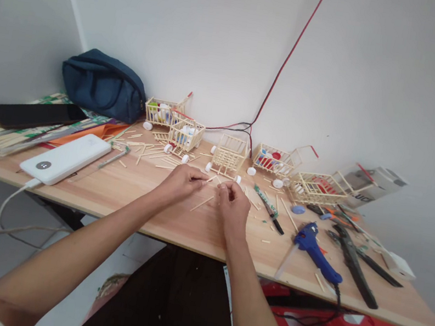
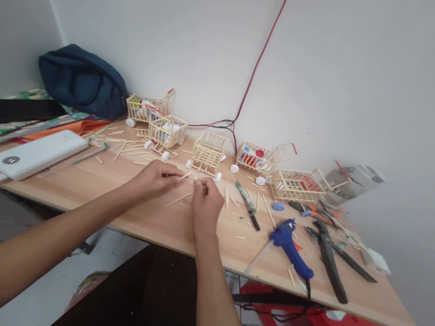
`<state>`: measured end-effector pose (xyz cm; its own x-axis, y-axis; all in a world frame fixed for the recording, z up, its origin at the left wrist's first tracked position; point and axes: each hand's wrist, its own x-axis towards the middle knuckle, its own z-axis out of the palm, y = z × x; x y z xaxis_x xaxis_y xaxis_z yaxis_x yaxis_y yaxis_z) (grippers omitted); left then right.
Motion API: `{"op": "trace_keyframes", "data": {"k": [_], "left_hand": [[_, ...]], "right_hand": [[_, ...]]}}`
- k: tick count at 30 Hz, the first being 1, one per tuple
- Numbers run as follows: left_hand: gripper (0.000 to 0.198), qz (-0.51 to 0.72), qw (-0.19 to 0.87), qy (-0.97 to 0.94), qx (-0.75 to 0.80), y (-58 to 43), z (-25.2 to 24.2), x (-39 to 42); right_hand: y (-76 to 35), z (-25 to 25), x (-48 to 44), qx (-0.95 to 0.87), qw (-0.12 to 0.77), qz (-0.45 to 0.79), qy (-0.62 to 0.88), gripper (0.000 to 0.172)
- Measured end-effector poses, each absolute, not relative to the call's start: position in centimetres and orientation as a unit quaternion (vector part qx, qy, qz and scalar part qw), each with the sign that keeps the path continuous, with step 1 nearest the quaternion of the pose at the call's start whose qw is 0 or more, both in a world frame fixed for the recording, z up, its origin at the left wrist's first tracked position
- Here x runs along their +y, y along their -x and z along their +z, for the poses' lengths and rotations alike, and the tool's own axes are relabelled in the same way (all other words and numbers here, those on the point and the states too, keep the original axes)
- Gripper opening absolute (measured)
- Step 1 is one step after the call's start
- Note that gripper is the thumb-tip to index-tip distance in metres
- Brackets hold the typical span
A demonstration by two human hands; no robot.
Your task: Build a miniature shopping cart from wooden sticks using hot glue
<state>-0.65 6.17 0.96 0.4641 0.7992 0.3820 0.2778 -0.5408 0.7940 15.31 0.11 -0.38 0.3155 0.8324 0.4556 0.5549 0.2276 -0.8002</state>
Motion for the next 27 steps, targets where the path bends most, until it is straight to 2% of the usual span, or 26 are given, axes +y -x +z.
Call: {"op": "trace_keyframes", "data": {"k": [27], "left_hand": [[0.025,0.389,0.342,-0.786,0.338,0.63,1.01,6.23]], "right_hand": [[-15.38,-0.43,0.19,-0.573,0.536,0.131,0.605,0.024]]}}
